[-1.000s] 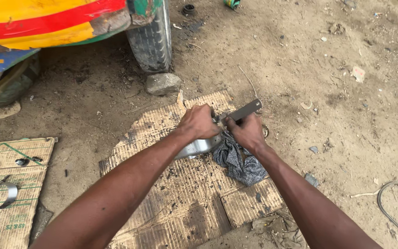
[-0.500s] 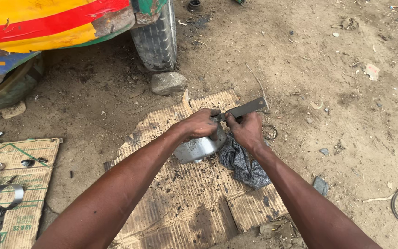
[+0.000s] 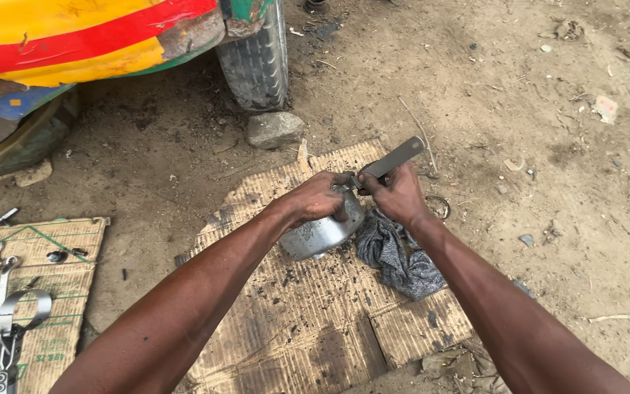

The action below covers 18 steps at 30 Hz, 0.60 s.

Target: The person cleans a metal engine component using a cloth and a thin metal tool, wiping the interior and exterior surfaces of the part while it sits on a piece of cardboard.

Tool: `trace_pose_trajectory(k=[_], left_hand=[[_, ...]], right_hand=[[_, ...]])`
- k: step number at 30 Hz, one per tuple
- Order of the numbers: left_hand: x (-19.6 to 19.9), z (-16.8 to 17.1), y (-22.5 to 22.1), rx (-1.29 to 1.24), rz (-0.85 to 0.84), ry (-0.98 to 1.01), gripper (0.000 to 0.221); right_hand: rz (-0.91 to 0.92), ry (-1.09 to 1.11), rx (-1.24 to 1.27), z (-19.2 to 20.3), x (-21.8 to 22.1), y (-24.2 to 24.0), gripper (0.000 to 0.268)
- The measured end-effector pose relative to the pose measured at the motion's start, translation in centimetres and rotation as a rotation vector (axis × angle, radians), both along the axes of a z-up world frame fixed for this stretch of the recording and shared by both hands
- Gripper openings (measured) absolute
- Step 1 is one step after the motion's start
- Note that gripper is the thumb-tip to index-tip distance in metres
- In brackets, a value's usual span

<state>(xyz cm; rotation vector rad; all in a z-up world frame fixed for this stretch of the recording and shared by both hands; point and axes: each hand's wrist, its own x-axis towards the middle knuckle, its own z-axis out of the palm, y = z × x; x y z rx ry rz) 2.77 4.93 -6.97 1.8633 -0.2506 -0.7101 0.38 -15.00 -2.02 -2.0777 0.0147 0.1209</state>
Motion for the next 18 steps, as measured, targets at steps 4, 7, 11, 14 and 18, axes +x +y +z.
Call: trace_pose_trajectory(k=[4, 7, 11, 14, 18], left_hand=[[-1.6, 2.3, 0.3, 0.079, 0.042, 0.023, 0.104], [-2.1, 3.8, 0.3, 0.040, 0.061, -0.004, 0.101], [-2.4, 3.9, 0.2, 0.038, 0.048, -0.011, 0.095], [-2.1, 4.1, -0.4, -0.070, 0.076, -0.045, 0.093], [-2.7, 5.1, 0.0, 0.054, 0.095, 0.042, 0.094]], right_hand=[[-0.011, 0.093, 0.020, 0.3, 0.5, 0.6, 0.027], [0.068, 0.020, -0.232, 1.0, 0.6, 1.3, 0.019], [0.227, 0.135, -0.413, 2.5, -0.3, 2.4, 0.018], [0.145, 0.206, -0.365, 2.2, -0.4, 2.3, 0.020], [0.093, -0.001, -0.136, 0.8, 0.1, 1.2, 0.020]])
